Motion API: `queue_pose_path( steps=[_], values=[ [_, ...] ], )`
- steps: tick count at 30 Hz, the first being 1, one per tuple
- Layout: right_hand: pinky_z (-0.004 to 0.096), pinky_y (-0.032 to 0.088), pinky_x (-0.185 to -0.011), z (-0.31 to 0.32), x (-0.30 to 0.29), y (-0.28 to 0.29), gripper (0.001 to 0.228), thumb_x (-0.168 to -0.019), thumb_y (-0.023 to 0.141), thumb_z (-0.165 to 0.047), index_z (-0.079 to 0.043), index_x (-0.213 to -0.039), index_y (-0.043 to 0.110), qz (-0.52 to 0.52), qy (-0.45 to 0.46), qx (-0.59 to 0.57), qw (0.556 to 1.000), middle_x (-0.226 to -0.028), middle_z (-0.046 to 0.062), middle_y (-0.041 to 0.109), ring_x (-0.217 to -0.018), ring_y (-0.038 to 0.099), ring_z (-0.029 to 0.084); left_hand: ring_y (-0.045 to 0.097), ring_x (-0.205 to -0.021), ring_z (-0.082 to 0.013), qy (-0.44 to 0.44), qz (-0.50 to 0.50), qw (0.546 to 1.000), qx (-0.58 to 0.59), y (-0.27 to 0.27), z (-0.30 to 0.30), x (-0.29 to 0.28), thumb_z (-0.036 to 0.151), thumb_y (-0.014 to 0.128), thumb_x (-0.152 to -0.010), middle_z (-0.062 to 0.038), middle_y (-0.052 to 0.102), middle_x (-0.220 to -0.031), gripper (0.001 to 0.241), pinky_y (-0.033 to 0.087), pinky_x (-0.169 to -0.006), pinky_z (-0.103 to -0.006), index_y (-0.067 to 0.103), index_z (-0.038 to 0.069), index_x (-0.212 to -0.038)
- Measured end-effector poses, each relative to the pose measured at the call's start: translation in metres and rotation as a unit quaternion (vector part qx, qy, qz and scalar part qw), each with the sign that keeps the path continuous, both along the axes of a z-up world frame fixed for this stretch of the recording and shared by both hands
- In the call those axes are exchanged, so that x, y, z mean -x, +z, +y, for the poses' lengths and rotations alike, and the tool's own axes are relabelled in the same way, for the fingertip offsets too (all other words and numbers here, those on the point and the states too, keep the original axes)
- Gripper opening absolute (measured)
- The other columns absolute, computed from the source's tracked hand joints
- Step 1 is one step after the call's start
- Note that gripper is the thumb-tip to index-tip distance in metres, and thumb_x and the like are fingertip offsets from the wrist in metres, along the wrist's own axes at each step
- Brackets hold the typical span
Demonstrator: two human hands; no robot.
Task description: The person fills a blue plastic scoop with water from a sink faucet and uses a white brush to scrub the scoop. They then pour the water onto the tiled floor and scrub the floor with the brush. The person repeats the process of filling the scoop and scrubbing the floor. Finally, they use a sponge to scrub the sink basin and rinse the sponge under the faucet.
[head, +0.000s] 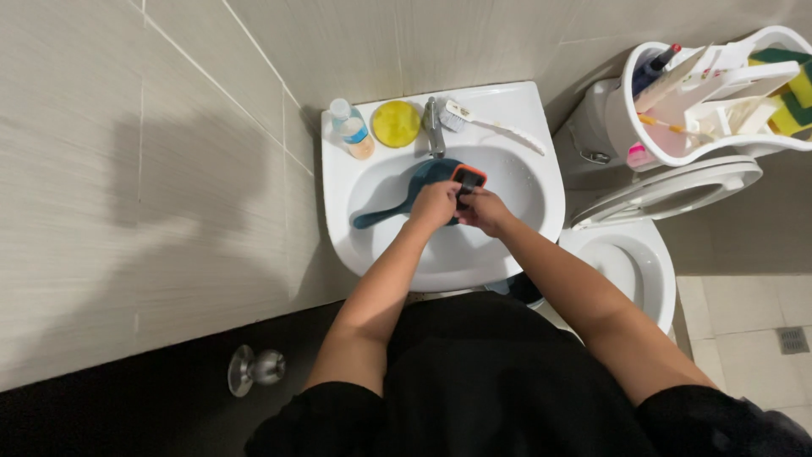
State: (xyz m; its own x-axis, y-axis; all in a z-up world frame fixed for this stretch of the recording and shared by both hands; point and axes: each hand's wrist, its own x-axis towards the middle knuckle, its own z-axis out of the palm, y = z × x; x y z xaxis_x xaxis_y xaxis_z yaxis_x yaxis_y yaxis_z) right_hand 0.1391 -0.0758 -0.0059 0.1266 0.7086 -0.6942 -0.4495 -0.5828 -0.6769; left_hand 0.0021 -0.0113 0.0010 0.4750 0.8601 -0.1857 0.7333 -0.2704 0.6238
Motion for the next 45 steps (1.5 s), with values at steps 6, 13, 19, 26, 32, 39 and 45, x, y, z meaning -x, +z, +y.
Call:
queue_pose_path(
  steps=[6, 13, 19, 26, 32, 39, 45],
  values=[
    [0.036, 0.069, -0.067, 0.006, -0.009, -0.013, 0.023, -0.096, 0.063, -0.011, -0.01, -0.119, 0.062, -0.005, -0.021, -0.02, 1.0, -0.101, 0.012, 0.07, -0.079, 0.076, 0.025, 0.07, -0.101, -0.0352, 0.04, -0.041, 0.997, -0.051, 0.04, -0.005, 0.0, 0.015, 0.065, -0.088, -0.009, 0.066, -0.091, 0.01, 0.059, -0.09, -0.046, 0.065, 0.016, -0.097],
    [0.038, 0.069, -0.069, 0.007, -0.008, -0.03, 0.023, -0.096, 0.068, -0.012, -0.009, -0.118, 0.062, 0.001, -0.033, -0.022, 0.999, -0.1, 0.012, 0.069, -0.081, 0.076, 0.028, 0.06, -0.13, -0.032, -0.025, 0.024, 0.995, 0.093, 0.049, -0.012, 0.0, 0.016, 0.07, -0.088, -0.01, 0.063, -0.134, 0.052, 0.053, -0.107, -0.0463, 0.058, 0.026, -0.138],
    [0.039, 0.068, -0.07, 0.006, -0.001, -0.039, 0.026, -0.095, 0.068, -0.016, -0.006, -0.119, 0.063, -0.042, -0.027, -0.036, 0.998, -0.099, 0.014, 0.072, -0.078, 0.076, 0.027, 0.071, -0.107, -0.0275, 0.02, 0.027, 0.999, -0.006, 0.049, 0.002, 0.026, 0.039, 0.065, -0.088, -0.002, 0.073, -0.1, 0.013, 0.059, -0.095, -0.0403, 0.072, 0.029, -0.094],
    [0.04, 0.067, -0.064, 0.005, 0.002, -0.071, 0.042, -0.089, 0.078, -0.022, 0.0, -0.121, 0.064, -0.058, -0.106, -0.056, 0.991, -0.09, 0.02, 0.072, -0.072, 0.076, 0.03, 0.067, -0.118, -0.0372, 0.023, 0.108, 0.994, -0.015, -0.016, 0.038, 0.065, 0.048, 0.073, -0.089, -0.021, 0.072, -0.118, 0.055, 0.055, -0.1, -0.0497, 0.067, 0.009, -0.127],
    [0.038, 0.065, -0.064, -0.012, 0.015, -0.078, 0.044, -0.089, 0.079, -0.035, 0.001, -0.112, 0.068, -0.103, -0.16, -0.061, 0.98, -0.083, 0.021, 0.073, -0.069, 0.077, 0.028, 0.07, -0.108, -0.0389, -0.039, 0.211, 0.967, 0.139, -0.054, 0.055, 0.064, 0.056, 0.069, -0.086, -0.027, 0.074, -0.111, 0.069, 0.057, -0.091, -0.0522, 0.073, -0.006, -0.115],
    [0.036, 0.066, -0.064, -0.034, 0.032, -0.033, 0.032, -0.088, 0.078, -0.028, -0.001, -0.103, 0.07, -0.13, -0.25, -0.048, 0.958, -0.086, 0.021, 0.074, -0.068, 0.078, 0.028, 0.076, -0.076, -0.0298, 0.205, -0.091, 0.792, 0.567, -0.096, 0.018, 0.067, 0.012, 0.057, -0.098, -0.018, 0.075, -0.089, 0.026, 0.065, -0.069, -0.0379, 0.067, -0.011, -0.105],
    [0.036, 0.064, -0.07, -0.052, 0.022, 0.031, 0.031, -0.089, 0.073, -0.031, -0.003, -0.102, 0.068, -0.163, -0.271, -0.082, 0.945, -0.093, 0.017, 0.074, -0.073, 0.076, 0.025, 0.062, -0.046, -0.0211, 0.173, -0.112, 0.895, 0.396, -0.137, 0.002, 0.061, 0.019, 0.057, -0.091, -0.012, 0.064, -0.058, 0.025, 0.058, -0.044, -0.0322, 0.071, 0.004, -0.076]
  ],
)
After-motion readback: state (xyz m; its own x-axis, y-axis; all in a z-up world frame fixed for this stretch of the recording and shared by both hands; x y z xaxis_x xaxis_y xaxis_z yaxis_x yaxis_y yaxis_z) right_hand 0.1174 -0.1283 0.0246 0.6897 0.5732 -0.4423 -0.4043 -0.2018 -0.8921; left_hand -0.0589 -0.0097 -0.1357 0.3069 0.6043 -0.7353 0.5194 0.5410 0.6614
